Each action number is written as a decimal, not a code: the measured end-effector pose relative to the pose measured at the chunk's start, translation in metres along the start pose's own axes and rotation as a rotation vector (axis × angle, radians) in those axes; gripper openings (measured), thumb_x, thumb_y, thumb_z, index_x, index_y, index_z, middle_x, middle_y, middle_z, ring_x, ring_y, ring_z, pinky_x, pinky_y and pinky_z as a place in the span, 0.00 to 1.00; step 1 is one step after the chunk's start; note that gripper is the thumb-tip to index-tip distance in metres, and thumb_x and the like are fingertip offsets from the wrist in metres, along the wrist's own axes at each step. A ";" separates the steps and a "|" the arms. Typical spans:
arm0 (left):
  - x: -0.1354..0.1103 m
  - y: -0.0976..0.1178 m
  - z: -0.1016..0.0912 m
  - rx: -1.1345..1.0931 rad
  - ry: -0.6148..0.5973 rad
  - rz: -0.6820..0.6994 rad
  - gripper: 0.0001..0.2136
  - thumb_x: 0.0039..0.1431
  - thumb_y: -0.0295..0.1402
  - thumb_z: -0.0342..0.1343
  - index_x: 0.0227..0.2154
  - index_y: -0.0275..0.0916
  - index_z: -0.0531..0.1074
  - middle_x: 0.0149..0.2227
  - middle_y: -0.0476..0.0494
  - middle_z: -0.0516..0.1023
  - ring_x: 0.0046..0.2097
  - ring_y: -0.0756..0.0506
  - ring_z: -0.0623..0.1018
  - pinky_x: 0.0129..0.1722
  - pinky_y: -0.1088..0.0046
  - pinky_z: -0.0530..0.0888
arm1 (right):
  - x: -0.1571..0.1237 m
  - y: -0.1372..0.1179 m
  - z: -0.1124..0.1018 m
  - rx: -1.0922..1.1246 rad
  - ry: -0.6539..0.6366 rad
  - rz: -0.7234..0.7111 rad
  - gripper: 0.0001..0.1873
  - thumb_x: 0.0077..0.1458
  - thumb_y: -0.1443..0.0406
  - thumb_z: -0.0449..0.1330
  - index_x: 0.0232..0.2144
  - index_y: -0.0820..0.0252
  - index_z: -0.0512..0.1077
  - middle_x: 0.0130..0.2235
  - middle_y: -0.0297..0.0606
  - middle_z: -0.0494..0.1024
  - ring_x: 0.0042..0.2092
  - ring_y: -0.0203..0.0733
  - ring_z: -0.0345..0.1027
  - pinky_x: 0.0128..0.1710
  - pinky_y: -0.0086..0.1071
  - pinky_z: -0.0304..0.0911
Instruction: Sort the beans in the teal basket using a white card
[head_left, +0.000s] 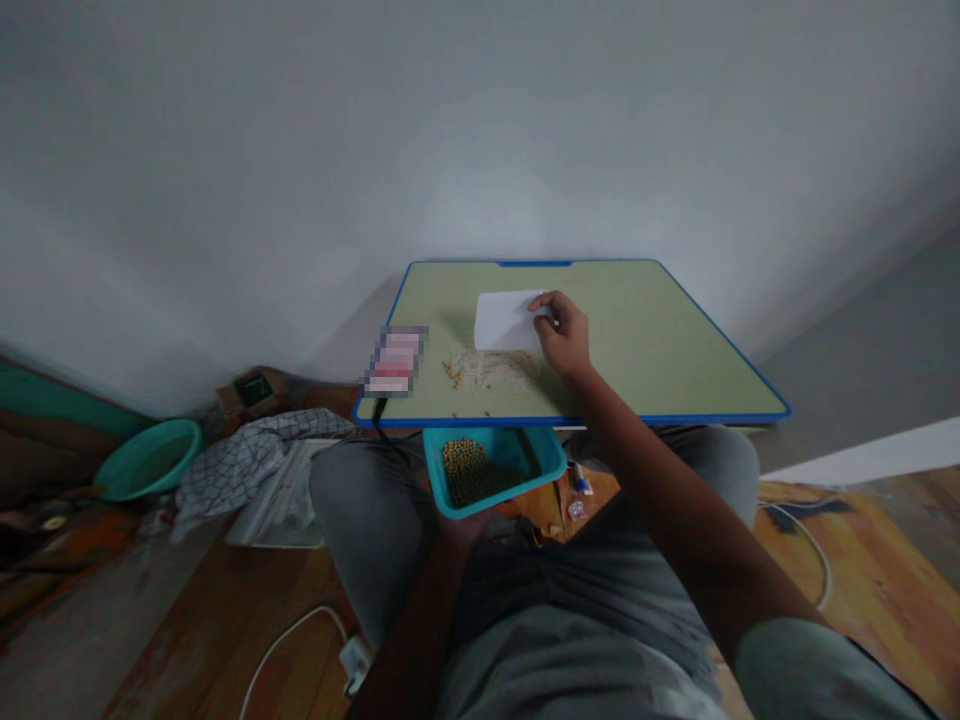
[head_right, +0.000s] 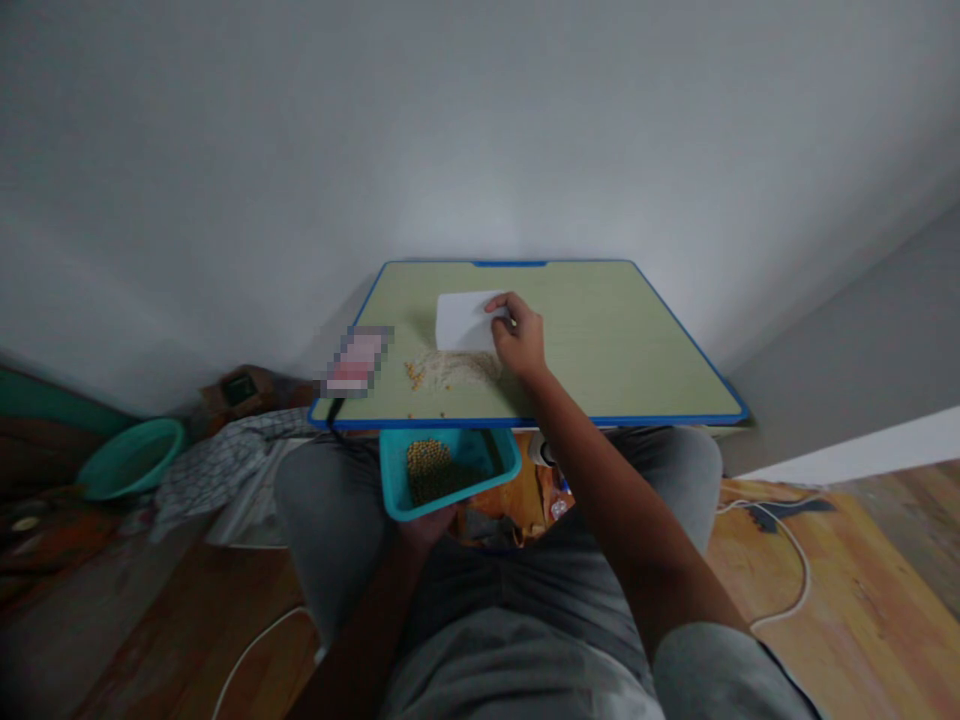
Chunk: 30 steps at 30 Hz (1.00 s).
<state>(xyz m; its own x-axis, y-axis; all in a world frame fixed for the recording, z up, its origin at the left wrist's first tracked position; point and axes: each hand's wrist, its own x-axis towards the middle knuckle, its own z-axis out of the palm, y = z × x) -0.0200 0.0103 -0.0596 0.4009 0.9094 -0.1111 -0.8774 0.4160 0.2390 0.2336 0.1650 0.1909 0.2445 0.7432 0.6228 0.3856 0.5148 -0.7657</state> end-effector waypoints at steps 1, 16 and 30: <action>0.000 0.000 0.001 0.006 0.001 -0.005 0.25 0.77 0.49 0.52 0.58 0.41 0.88 0.61 0.29 0.88 0.60 0.27 0.86 0.60 0.39 0.83 | 0.000 0.000 0.000 -0.001 0.005 0.003 0.12 0.47 0.68 0.58 0.37 0.53 0.75 0.34 0.34 0.75 0.33 0.42 0.59 0.35 0.36 0.55; 0.001 0.001 0.000 0.006 -0.127 -0.010 0.26 0.80 0.45 0.45 0.59 0.44 0.88 0.61 0.34 0.89 0.61 0.28 0.86 0.55 0.38 0.86 | 0.000 0.011 0.003 0.003 -0.091 0.041 0.13 0.48 0.66 0.57 0.38 0.52 0.74 0.31 0.32 0.72 0.33 0.43 0.60 0.37 0.37 0.56; -0.003 0.003 0.006 -0.006 -0.051 -0.029 0.28 0.79 0.49 0.46 0.61 0.44 0.87 0.64 0.31 0.87 0.63 0.26 0.85 0.58 0.37 0.84 | 0.000 0.011 0.003 0.052 -0.132 0.018 0.12 0.51 0.68 0.59 0.39 0.51 0.74 0.34 0.34 0.72 0.34 0.44 0.61 0.37 0.37 0.56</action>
<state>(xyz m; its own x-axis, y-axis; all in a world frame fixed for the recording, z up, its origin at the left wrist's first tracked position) -0.0220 0.0084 -0.0526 0.4391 0.8958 -0.0684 -0.8667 0.4424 0.2305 0.2353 0.1720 0.1817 0.1307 0.8006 0.5848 0.3350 0.5195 -0.7861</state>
